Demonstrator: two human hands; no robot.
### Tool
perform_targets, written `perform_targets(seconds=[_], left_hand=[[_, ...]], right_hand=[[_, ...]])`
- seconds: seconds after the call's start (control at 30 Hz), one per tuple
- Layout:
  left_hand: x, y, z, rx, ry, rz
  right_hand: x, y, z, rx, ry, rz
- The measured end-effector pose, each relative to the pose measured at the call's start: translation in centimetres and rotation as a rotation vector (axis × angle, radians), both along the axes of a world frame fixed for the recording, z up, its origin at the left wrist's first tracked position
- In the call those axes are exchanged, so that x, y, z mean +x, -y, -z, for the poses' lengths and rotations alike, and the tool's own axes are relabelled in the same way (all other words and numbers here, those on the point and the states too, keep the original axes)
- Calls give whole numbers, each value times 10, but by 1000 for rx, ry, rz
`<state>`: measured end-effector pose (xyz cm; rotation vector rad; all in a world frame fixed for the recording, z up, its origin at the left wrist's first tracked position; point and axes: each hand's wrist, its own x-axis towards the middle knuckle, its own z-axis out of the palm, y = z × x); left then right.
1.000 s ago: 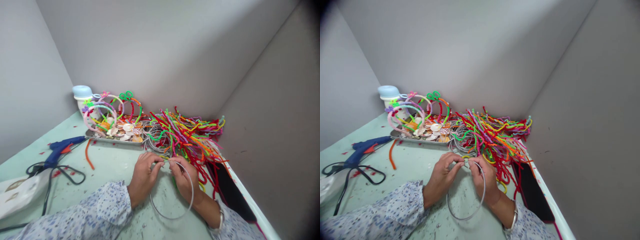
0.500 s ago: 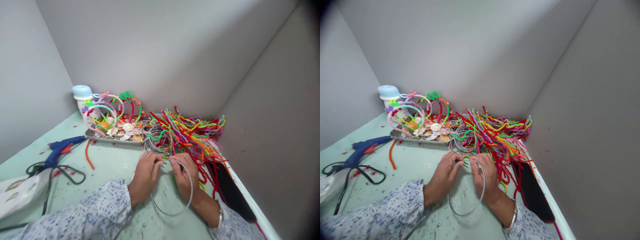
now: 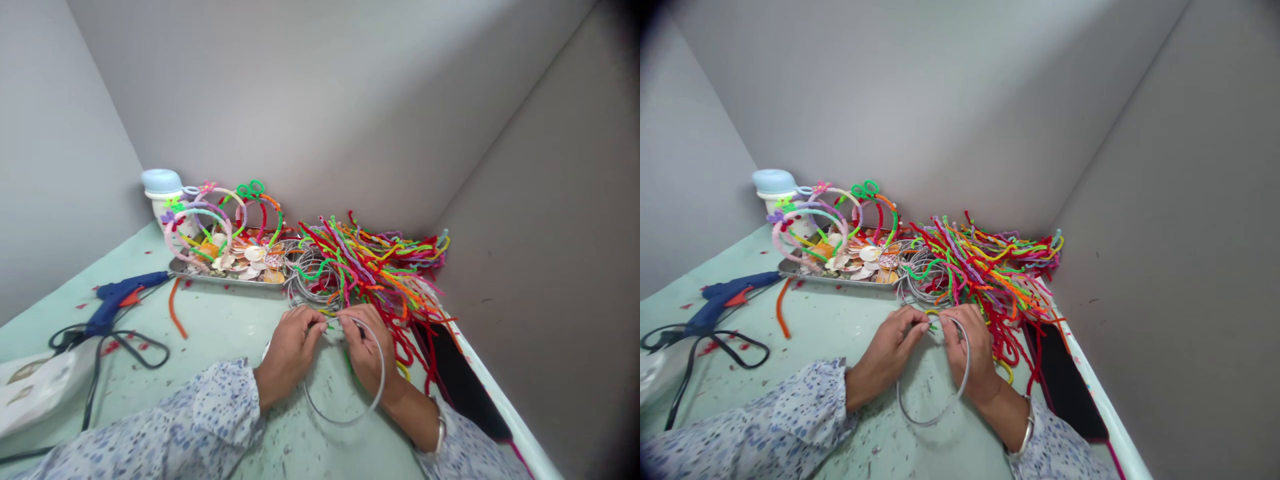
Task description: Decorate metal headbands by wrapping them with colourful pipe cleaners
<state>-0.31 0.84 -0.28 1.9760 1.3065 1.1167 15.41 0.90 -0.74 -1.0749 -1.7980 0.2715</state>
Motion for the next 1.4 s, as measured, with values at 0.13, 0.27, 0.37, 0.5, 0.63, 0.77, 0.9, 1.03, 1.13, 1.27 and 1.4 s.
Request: perform_targets(seconds=[0.13, 0.27, 0.37, 0.5, 0.63, 0.77, 0.9, 1.03, 1.13, 1.27, 1.4], left_hand=[[0, 0, 2, -27, 15, 28], [0, -1, 5, -65, 26, 53], [0, 0, 5, -98, 44, 70], [0, 2, 4, -130, 90, 103], [0, 3, 4, -109, 46, 83], [2, 2, 8, -76, -26, 27], [3, 1, 9, -58, -93, -5], [3, 1, 9, -31, -149, -21], [3, 1, 10, -19, -181, -23], [2, 0, 10, -12, -199, -9], [3, -1, 11, -9, -194, 1]], right_hand=[[-1, 0, 0, 1, -19, -11], [-1, -1, 1, -19, -43, -17], [-1, -1, 1, -34, -46, -13], [-1, -1, 1, -53, -70, 5], [-2, 0, 0, -60, -71, -10], [-3, 0, 0, -61, -31, -31], [-3, 1, 1, -68, -22, -39], [-3, 1, 2, -68, -29, -37], [-4, 1, 1, -73, -28, -40], [-4, 1, 1, -74, -29, -58], [-3, 1, 2, -81, -30, -72]])
